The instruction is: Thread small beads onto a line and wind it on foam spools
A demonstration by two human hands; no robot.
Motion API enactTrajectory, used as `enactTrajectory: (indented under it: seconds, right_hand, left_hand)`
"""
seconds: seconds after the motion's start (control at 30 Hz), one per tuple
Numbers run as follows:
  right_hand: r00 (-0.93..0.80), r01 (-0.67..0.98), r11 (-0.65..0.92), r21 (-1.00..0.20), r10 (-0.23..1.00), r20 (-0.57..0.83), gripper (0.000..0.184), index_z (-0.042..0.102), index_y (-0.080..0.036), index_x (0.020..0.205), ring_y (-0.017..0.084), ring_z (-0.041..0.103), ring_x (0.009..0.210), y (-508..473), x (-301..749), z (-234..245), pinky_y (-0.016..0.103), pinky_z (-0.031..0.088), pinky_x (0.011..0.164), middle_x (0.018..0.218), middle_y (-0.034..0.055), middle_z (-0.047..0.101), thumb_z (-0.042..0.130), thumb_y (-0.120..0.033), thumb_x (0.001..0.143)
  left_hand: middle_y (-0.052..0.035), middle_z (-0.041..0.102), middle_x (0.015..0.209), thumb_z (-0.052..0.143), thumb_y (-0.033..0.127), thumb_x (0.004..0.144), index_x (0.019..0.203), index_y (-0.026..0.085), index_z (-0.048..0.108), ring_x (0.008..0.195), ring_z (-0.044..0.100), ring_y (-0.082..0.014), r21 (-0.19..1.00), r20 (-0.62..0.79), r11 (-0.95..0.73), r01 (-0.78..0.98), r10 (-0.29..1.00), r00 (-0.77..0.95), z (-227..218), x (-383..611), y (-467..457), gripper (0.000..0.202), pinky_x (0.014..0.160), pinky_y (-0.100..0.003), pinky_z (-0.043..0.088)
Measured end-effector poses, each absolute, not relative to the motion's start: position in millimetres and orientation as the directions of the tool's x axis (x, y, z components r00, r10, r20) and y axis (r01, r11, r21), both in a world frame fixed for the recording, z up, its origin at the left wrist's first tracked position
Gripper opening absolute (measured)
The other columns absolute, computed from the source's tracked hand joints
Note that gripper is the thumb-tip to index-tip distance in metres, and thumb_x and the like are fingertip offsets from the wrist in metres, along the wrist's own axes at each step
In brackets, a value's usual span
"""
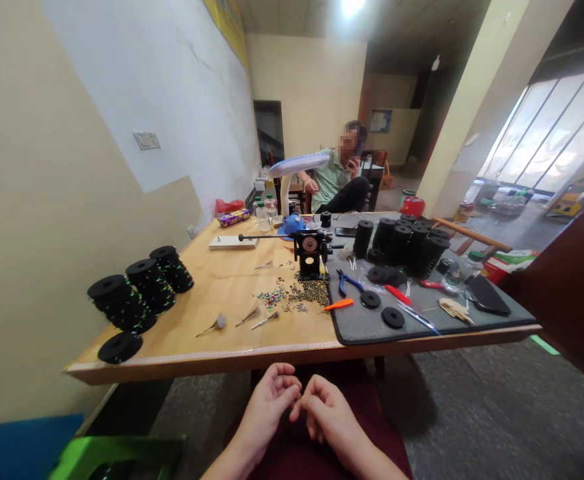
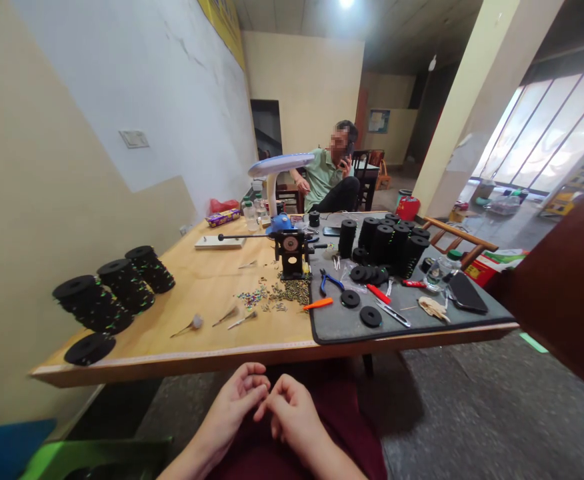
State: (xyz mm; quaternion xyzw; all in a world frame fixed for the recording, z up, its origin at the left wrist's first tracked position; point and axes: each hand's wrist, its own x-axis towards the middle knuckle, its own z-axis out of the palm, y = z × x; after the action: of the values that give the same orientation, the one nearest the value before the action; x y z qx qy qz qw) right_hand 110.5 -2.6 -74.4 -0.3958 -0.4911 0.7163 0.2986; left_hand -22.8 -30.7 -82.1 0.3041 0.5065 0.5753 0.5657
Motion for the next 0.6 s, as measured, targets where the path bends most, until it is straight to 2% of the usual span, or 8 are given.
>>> enactTrajectory:
  seconds: [0.6]
  right_hand:
    - [-0.532, -0.049, -0.329, -0.943, 0.807, -0.254, 0.013, 0.042, -0.02, 0.067, 0.003, 0.035, 0.03, 0.1, 111.3, -75.6, 0.014, 0.019, 0.03, 0.058, -0.0019, 0.067, 0.051, -0.028, 0.069]
  left_hand:
    - [0.0019, 0.062, 0.069, 0.074, 0.029, 0.065, 0.09, 0.019, 0.052, 0.06, 0.058, -0.0119, 0.956, -0.16, 0.113, -0.27, 0.974, -0.162, -78.2, -22.1, -28.0, 0.035, 0.056, -0.022, 0.044]
